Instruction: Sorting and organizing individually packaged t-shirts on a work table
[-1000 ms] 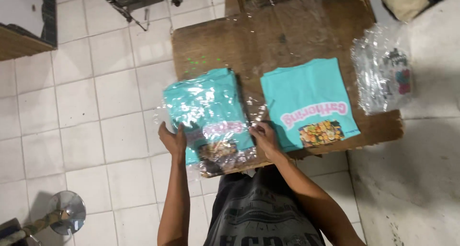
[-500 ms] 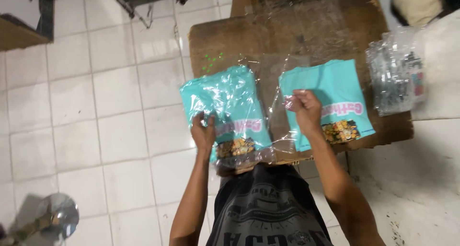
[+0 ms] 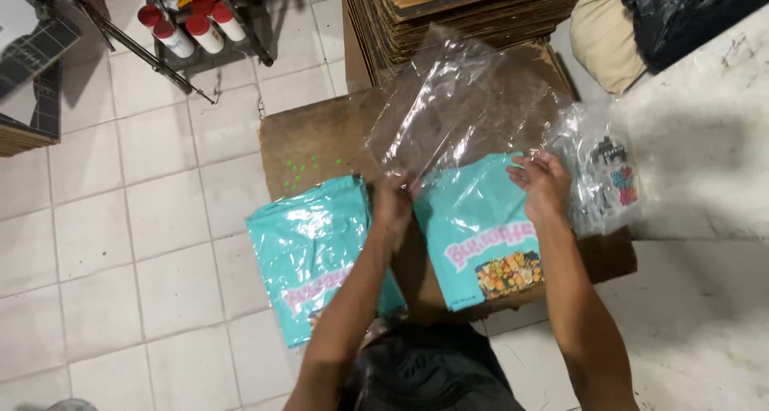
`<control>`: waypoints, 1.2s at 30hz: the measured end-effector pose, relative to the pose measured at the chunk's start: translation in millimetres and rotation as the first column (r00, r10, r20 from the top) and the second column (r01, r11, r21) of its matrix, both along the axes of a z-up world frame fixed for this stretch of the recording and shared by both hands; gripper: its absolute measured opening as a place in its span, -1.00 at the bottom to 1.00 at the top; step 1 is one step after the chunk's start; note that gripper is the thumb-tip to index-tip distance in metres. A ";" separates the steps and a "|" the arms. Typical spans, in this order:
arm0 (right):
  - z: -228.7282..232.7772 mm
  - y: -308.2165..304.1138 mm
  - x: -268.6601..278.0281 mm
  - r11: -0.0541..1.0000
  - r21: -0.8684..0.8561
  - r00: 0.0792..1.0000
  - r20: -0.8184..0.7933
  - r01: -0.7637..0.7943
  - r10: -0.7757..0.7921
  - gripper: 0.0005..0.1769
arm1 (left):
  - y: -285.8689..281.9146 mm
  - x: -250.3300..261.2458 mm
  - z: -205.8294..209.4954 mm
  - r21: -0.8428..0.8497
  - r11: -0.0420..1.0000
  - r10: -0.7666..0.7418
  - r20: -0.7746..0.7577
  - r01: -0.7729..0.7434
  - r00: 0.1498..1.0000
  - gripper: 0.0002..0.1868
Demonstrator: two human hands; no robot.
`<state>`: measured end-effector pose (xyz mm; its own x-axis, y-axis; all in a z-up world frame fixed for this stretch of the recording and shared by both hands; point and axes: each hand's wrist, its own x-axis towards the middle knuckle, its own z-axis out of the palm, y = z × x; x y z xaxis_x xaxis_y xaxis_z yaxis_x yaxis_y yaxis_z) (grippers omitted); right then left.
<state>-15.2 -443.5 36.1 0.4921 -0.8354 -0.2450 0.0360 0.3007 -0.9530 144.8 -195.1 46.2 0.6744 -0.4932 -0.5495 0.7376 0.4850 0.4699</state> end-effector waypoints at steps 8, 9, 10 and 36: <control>-22.6 -111.0 95.6 0.990 -0.055 0.983 -0.138 -0.126 0.118 -0.71 | -20.3 153.7 -106.9 0.260 0.949 0.131 0.189 -0.178 0.973 -0.50; -28.2 -128.9 111.2 0.983 -0.071 0.976 -0.153 -0.169 0.157 -0.69 | -21.6 156.3 -109.8 0.311 0.937 0.097 0.211 -0.161 0.973 -0.60; -39.6 -148.0 128.0 0.982 -0.075 0.975 -0.153 -0.172 0.159 -0.69 | -17.4 152.1 -128.0 0.307 0.937 0.101 0.211 -0.164 0.972 -0.60; -27.3 -135.8 178.9 0.535 -0.792 0.910 -0.404 -0.295 -0.096 -0.26 | 29.1 -22.5 -36.3 0.626 0.770 0.089 0.087 -0.124 0.992 -0.63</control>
<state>163.7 -579.3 8.8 0.6225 -0.6995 0.3509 -0.3339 -0.6430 -0.6893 122.3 -166.1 9.9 0.7361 0.0281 -0.6763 0.6668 0.1419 0.7316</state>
